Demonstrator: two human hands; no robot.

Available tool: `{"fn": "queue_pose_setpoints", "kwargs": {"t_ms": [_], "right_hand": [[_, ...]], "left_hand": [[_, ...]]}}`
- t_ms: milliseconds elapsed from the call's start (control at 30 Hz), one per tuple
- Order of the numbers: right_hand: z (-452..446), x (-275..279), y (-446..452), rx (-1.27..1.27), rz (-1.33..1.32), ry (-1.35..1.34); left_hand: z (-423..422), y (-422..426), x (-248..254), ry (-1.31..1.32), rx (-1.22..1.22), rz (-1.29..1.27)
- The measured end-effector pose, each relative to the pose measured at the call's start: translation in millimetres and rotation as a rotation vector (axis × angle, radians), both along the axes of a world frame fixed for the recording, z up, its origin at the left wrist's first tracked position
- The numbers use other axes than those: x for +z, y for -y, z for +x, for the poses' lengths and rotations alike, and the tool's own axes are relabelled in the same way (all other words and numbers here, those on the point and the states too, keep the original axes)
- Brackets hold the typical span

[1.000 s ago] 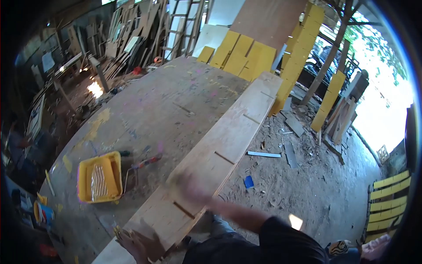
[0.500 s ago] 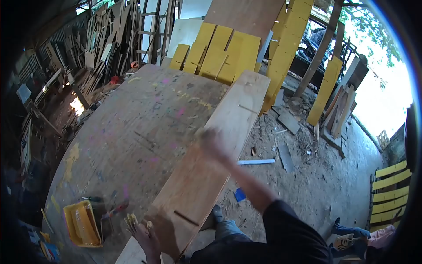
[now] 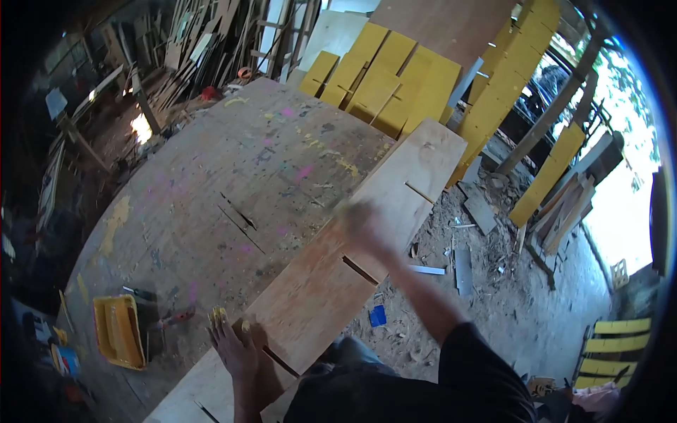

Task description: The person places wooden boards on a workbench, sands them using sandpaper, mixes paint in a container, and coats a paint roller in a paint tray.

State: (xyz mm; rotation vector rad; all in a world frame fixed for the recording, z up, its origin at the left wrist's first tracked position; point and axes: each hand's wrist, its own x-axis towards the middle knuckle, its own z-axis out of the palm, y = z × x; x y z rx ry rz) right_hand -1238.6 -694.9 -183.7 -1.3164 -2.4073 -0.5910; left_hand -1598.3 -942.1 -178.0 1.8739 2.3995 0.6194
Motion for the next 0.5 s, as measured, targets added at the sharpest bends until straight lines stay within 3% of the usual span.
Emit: {"fn": "queue_pose_setpoints", "kwargs": {"t_ms": [33, 133, 167, 267, 300, 400, 467, 500], "right_hand": [[-36.0, -17.9, 49.0, -0.114, 0.441, 0.484], [-86.1, 23.0, 146.4, 0.541, -0.522, -0.07], [-71.8, 13.3, 136.2, 0.522, -0.509, -0.109], [40.5, -29.1, -20.4, -0.02, -0.201, -0.133], [86.7, -5.3, -72.7, -0.1, -0.2, -0.287], [177.4, 26.1, -166.8, -0.179, -0.069, -0.253], [185.7, 4.7, -177.9, -0.275, -0.215, -0.087], [170.3, -9.5, -160.0, -0.196, -0.153, 0.015]], "left_hand": [[-0.2, 4.0, -2.4, -0.004, -0.003, -0.001], [-3.1, 5.8, -7.8, -0.033, -0.012, 0.011], [-1.5, 4.9, -6.0, -0.038, -0.002, 0.008], [3.3, 2.0, -7.8, -0.054, 0.068, 0.005], [8.6, 0.0, -7.1, -0.032, 0.135, -0.037], [40.8, -21.0, -9.6, -0.003, 0.271, -0.006], [58.3, -55.8, -4.3, 0.021, 0.262, 0.016], [79.7, -83.5, 31.6, 0.219, 0.251, 0.202]]}}
